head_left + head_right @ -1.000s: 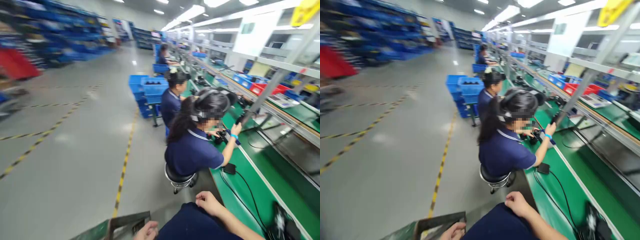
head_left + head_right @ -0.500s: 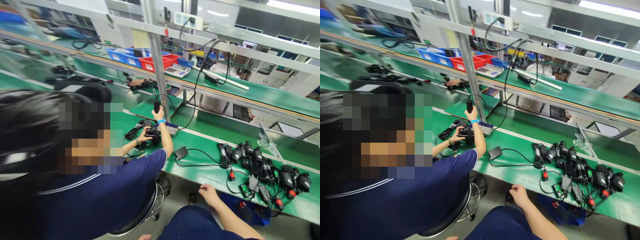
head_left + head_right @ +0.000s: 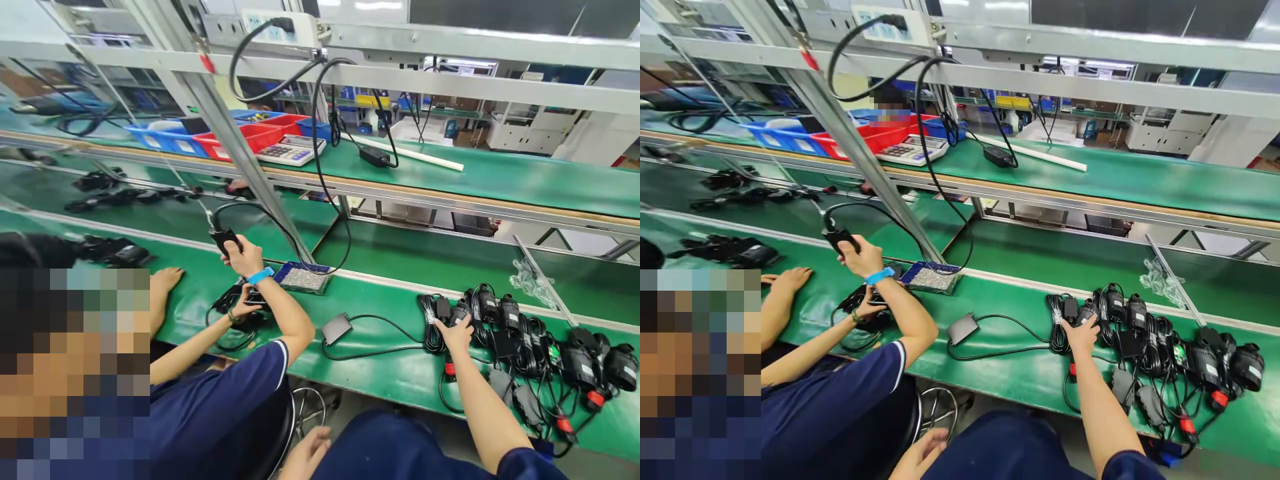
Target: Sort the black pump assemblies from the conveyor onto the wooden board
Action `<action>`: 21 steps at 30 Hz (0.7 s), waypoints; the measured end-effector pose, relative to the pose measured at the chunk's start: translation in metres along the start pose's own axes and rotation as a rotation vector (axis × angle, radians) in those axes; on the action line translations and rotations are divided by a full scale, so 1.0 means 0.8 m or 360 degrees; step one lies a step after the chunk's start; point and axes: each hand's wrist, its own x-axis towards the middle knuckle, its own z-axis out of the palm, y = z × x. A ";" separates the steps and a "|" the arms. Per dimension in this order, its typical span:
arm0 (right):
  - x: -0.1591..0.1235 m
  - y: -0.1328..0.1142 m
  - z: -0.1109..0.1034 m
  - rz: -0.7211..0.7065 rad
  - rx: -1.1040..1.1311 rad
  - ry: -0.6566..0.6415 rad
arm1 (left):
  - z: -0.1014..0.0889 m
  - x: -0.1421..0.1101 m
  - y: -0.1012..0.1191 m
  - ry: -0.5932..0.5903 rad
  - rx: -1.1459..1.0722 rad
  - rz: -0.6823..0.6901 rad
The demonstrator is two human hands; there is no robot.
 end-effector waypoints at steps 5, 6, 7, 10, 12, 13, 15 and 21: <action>-0.001 0.001 0.028 -0.0231 -0.0283 0.0056 | 0.030 0.054 0.115 0.0231 0.0399 0.0342; 0.000 0.006 0.028 -0.0288 -0.0304 0.0012 | 0.033 0.070 0.137 0.0250 0.0526 0.0338; 0.001 0.013 0.026 -0.0342 -0.0327 -0.0034 | 0.033 0.088 0.158 0.0265 0.0645 0.0319; 0.006 0.031 0.022 -0.0536 -0.0403 -0.0091 | 0.017 0.148 0.197 0.0419 0.0930 0.0283; 0.005 0.039 0.022 -0.0677 -0.0452 -0.0074 | 0.000 0.185 0.202 0.0605 0.1051 0.0178; 0.004 0.041 0.023 -0.0730 -0.0470 -0.0072 | -0.008 0.200 0.199 0.0665 0.1081 0.0070; 0.000 0.041 0.025 -0.0789 -0.0475 -0.0073 | -0.019 0.225 0.188 0.0681 0.1116 -0.0166; -0.008 0.037 0.022 -0.0951 -0.0417 -0.0114 | -0.026 0.230 0.155 0.0592 0.1461 -0.0095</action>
